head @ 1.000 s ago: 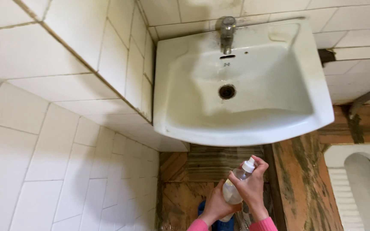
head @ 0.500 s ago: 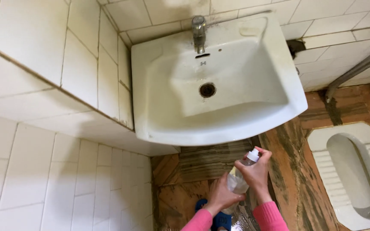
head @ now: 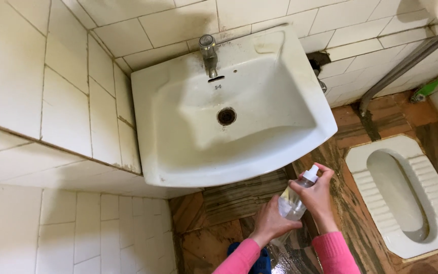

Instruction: Cleaning a bathroom sink using a cloth and liquid cleaner.

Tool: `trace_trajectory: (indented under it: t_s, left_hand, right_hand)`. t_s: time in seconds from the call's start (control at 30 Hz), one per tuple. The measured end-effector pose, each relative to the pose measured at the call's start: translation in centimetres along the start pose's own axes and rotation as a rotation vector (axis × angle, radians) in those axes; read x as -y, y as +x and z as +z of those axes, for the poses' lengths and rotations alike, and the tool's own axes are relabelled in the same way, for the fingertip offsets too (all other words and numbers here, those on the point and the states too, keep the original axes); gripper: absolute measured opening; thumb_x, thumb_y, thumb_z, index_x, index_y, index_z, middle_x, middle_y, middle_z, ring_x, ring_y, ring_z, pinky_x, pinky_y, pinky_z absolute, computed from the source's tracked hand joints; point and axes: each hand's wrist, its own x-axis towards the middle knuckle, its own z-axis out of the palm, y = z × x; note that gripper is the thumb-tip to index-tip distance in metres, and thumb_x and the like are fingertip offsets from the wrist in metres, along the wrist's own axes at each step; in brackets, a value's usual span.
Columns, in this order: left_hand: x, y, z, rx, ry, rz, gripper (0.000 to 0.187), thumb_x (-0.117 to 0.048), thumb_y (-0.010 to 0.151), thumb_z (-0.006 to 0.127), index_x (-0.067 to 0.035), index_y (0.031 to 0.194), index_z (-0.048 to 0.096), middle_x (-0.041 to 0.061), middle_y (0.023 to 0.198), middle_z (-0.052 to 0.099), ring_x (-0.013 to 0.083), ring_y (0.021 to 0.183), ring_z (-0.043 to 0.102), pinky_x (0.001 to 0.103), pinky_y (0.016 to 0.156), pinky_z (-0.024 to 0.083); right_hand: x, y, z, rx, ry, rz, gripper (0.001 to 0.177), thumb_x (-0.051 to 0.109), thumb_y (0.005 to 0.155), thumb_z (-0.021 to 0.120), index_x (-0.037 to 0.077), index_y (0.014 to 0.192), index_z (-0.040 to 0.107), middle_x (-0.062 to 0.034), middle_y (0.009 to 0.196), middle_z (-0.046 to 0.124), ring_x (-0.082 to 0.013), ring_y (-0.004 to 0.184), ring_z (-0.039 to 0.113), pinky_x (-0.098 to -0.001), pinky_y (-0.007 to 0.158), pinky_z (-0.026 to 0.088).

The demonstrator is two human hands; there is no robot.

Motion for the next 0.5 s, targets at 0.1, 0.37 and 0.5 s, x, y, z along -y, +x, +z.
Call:
trace_trajectory:
  t_s: [0.1, 0.37, 0.5]
  left_hand:
    - [-0.9, 1.2, 0.6, 0.053, 0.055, -0.04, 0.093, -0.054, 0.056, 0.091, -0.006, 0.128, 0.058, 0.018, 0.12, 0.069, 0.0361, 0.109, 0.067, 0.048, 0.096, 0.053]
    - [-4.2, 2.8, 1.9, 0.024, 0.062, 0.066, 0.095, -0.055, 0.056, 0.09, 0.003, 0.124, 0.058, 0.024, 0.118, 0.07, 0.0397, 0.11, 0.067, 0.048, 0.097, 0.054]
    - [-6.8, 3.7, 2.3, 0.028, 0.053, 0.066, 0.1, -0.053, 0.055, 0.091, 0.005, 0.128, 0.054, 0.025, 0.118, 0.068, 0.0398, 0.109, 0.066, 0.048, 0.095, 0.054]
  right_hand:
    - [-0.3, 1.0, -0.8, -0.009, 0.085, 0.082, 0.084, 0.002, 0.07, 0.079, 0.005, 0.138, 0.03, -0.0109, 0.1, 0.061, -0.0204, 0.088, 0.065, -0.0373, 0.078, 0.059]
    - [0.5, 2.7, -4.0, -0.046, 0.125, 0.08, 0.084, 0.003, 0.073, 0.079, 0.006, 0.139, 0.027, -0.0113, 0.101, 0.061, -0.0195, 0.09, 0.064, -0.0353, 0.08, 0.057]
    - [-0.1, 5.2, -5.7, -0.089, 0.107, -0.018, 0.085, 0.005, 0.071, 0.083, 0.004, 0.136, 0.029, -0.0125, 0.102, 0.061, -0.0219, 0.09, 0.063, -0.0377, 0.079, 0.056]
